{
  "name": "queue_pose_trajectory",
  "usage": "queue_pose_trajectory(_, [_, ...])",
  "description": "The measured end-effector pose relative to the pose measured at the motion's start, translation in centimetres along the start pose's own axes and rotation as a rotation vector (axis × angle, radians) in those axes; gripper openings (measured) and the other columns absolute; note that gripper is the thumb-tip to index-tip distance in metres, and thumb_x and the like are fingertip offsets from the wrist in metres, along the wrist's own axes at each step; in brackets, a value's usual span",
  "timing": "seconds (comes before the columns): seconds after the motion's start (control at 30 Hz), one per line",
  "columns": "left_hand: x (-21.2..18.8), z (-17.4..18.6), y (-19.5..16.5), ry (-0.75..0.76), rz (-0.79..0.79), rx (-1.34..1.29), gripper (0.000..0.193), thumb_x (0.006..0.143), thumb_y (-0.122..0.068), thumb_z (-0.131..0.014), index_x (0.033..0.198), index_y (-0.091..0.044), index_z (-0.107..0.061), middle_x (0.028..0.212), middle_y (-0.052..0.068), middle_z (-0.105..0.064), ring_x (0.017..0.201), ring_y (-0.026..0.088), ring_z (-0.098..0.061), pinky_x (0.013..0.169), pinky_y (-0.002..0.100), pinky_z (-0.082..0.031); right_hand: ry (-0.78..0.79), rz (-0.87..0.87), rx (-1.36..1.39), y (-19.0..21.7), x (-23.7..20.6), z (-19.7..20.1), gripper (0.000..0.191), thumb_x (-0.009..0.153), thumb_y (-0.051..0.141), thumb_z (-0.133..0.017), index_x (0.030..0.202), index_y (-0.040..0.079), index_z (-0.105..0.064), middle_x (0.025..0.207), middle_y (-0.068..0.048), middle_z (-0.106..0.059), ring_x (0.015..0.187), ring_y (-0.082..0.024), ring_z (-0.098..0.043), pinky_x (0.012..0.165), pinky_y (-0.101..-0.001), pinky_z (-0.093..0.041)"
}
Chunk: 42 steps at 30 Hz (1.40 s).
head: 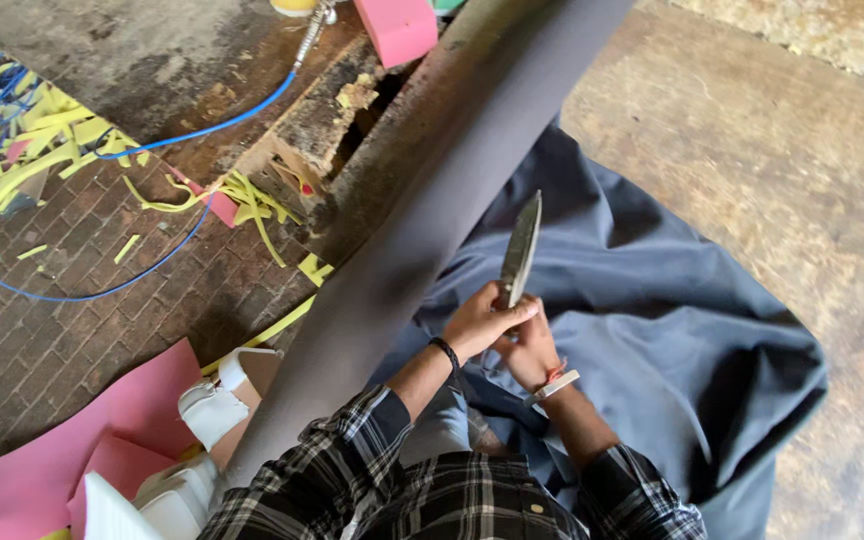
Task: The person cuts a length of gray fabric from a roll using scissors, then spreads and smooths the fabric flat over a work table. They place a curved yellow foam piece on the fabric and trim the fabric around the foam's shape with the scissors, adjusting the cloth as they cut.
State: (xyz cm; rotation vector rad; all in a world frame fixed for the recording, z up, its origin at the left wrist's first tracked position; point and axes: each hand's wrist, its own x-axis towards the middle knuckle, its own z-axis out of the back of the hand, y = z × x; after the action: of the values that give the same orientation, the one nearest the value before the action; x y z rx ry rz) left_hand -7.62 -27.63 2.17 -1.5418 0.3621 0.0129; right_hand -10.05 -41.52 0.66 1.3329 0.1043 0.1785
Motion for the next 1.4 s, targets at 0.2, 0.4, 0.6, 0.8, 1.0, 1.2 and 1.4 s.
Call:
queue_pose_trajectory(0.2, [4.6, 14.0, 0.1, -0.314, -0.057, -0.005, 0.028, 0.085, -0.015, -0.072, 0.108, -0.001, -0.065, 0.087, 0.003, -0.067, 0.076, 0.01, -0.065, 0.065, 0.029, -0.056, 0.388, 0.018, 0.054, 6.6, 8.4, -7.5, 0.061, 0.084, 0.024, -0.075, 0.138, 0.003, -0.056, 0.157, -0.016, -0.037, 0.129, -0.032, -0.054, 0.096, -0.0428, -0.054])
queue_pose_trajectory(0.4, [6.1, 19.1, -0.8, -0.139, 0.151, -0.18, 0.027, 0.08, -0.007, -0.071, 0.103, -0.007, -0.057, 0.082, 0.003, -0.066, 0.057, 0.012, -0.06, 0.052, 0.028, -0.049, 0.09, -0.458, -0.214, 5.2, 10.3, -7.3, 0.048, 0.086, 0.031, -0.073, 0.129, 0.01, -0.072, 0.138, -0.011, -0.065, 0.127, -0.025, -0.063, 0.102, -0.0377, -0.052])
queue_pose_trajectory(0.6, [7.2, 13.3, -1.2, 0.127, 0.151, -0.104, 0.027, 0.082, -0.006, -0.072, 0.105, -0.002, -0.061, 0.086, 0.004, -0.07, 0.06, 0.01, -0.061, 0.055, 0.027, -0.052, -0.215, -0.838, -0.061, 0.8, 3.0, -1.2, 0.043, 0.088, 0.029, -0.07, 0.126, 0.01, -0.074, 0.127, -0.013, -0.076, 0.117, -0.025, -0.069, 0.099, -0.0389, -0.052])
queue_pose_trajectory(0.8, [8.2, 6.1, 2.2, 0.202, 0.188, 0.188, 0.028, 0.082, -0.012, -0.073, 0.104, -0.001, -0.062, 0.084, 0.006, -0.074, 0.061, 0.012, -0.067, 0.058, 0.03, -0.056, -0.502, -0.893, -0.355, -3.5, -8.2, 2.6, 0.046, 0.084, 0.031, -0.079, 0.125, 0.011, -0.073, 0.128, -0.012, -0.063, 0.119, -0.026, -0.062, 0.096, -0.0415, -0.052])
queue_pose_trajectory(1.0, [8.1, -1.3, 6.6, 0.224, -0.044, 0.577, 0.034, 0.08, -0.025, -0.073, 0.107, -0.005, -0.065, 0.092, 0.017, -0.075, 0.087, 0.035, -0.072, 0.077, 0.046, -0.056, -1.044, -1.074, -0.579, -6.7, -23.5, 7.6, 0.075, 0.072, 0.027, -0.089, 0.139, 0.002, -0.064, 0.136, -0.02, -0.066, 0.124, -0.034, -0.064, 0.107, -0.0429, -0.052])
queue_pose_trajectory(1.2, [6.5, -8.4, 9.0, 0.273, 0.053, 0.772, 0.037, 0.08, -0.031, -0.076, 0.106, -0.007, -0.063, 0.097, 0.018, -0.074, 0.097, 0.04, -0.07, 0.082, 0.049, -0.055, -1.029, -0.989, -0.773, -8.5, -31.1, 14.8, 0.144, 0.05, 0.042, -0.11, 0.152, -0.01, -0.023, 0.153, -0.036, -0.028, 0.146, -0.053, -0.03, 0.112, -0.0562, -0.032])
queue_pose_trajectory(1.4, [4.3, -12.9, 10.1, 0.177, 0.064, 0.711, 0.031, 0.077, -0.023, -0.081, 0.096, -0.004, -0.065, 0.09, 0.014, -0.075, 0.088, 0.035, -0.072, 0.078, 0.046, -0.056, -1.017, -1.123, -0.479, -12.2, -32.8, 19.9, 0.089, 0.064, 0.051, -0.092, 0.133, 0.006, -0.058, 0.13, -0.03, -0.059, 0.121, -0.042, -0.059, 0.104, -0.0488, -0.05])
